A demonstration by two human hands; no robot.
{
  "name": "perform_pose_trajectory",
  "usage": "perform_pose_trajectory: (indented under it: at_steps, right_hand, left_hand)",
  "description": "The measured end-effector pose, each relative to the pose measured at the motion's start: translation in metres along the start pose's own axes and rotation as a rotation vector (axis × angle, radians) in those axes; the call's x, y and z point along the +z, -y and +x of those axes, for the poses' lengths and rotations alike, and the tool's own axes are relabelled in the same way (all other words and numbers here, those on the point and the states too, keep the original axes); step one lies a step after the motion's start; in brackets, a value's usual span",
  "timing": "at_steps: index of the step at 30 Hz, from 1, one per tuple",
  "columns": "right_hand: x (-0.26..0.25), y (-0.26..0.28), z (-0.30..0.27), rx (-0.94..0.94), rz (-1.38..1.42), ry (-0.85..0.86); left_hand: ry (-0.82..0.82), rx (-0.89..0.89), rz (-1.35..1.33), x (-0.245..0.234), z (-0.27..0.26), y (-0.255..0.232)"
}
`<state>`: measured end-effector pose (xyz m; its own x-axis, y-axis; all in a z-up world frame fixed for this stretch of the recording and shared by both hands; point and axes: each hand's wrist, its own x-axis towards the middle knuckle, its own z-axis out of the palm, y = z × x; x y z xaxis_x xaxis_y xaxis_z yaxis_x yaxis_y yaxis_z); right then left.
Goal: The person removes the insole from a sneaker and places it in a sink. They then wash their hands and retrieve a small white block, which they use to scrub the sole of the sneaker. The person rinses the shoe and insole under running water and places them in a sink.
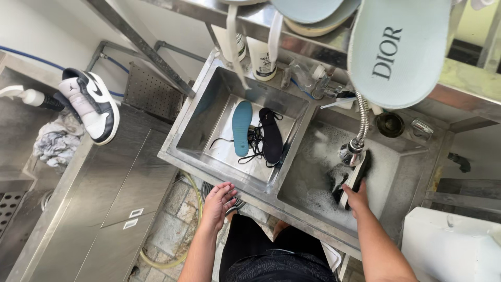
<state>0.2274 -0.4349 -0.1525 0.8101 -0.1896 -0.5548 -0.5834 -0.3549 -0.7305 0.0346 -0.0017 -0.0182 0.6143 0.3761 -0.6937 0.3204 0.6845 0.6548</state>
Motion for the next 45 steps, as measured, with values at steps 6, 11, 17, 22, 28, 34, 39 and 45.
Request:
perform_pose_trajectory:
  at_steps: [6,11,17,22,28,34,39,45]
  right_hand:
    - [0.002,-0.01,0.005,0.11,-0.053,0.065]
    - [0.004,-0.013,0.004,-0.009,-0.065,0.055]
    - [-0.003,-0.012,0.003,0.003,-0.083,0.068]
    - [-0.019,-0.016,-0.004,0.066,0.044,0.147]
    - [-0.027,-0.017,-0.004,0.18,-0.024,0.038]
    - [-0.034,-0.02,-0.008,0.149,0.143,-0.099]
    - [-0.03,-0.02,-0.01,0.124,0.035,-0.095]
    - [-0.026,-0.022,-0.007,0.031,0.052,-0.072]
  left_hand:
    - [0.026,-0.007,0.079,0.02,0.007,0.006]
    - [0.041,-0.017,0.148,0.029,0.009,0.007]
    - [0.023,-0.035,0.183,0.026,0.013,0.011]
    - [0.03,-0.026,0.195,0.013,0.018,0.014]
    - [0.005,-0.041,0.186,0.002,0.017,0.015]
    - [0.02,-0.047,0.154,0.003,0.016,0.014]
    - [0.033,-0.055,0.18,0.01,0.02,0.015]
    - [0.064,-0.054,0.168,0.021,0.021,0.025]
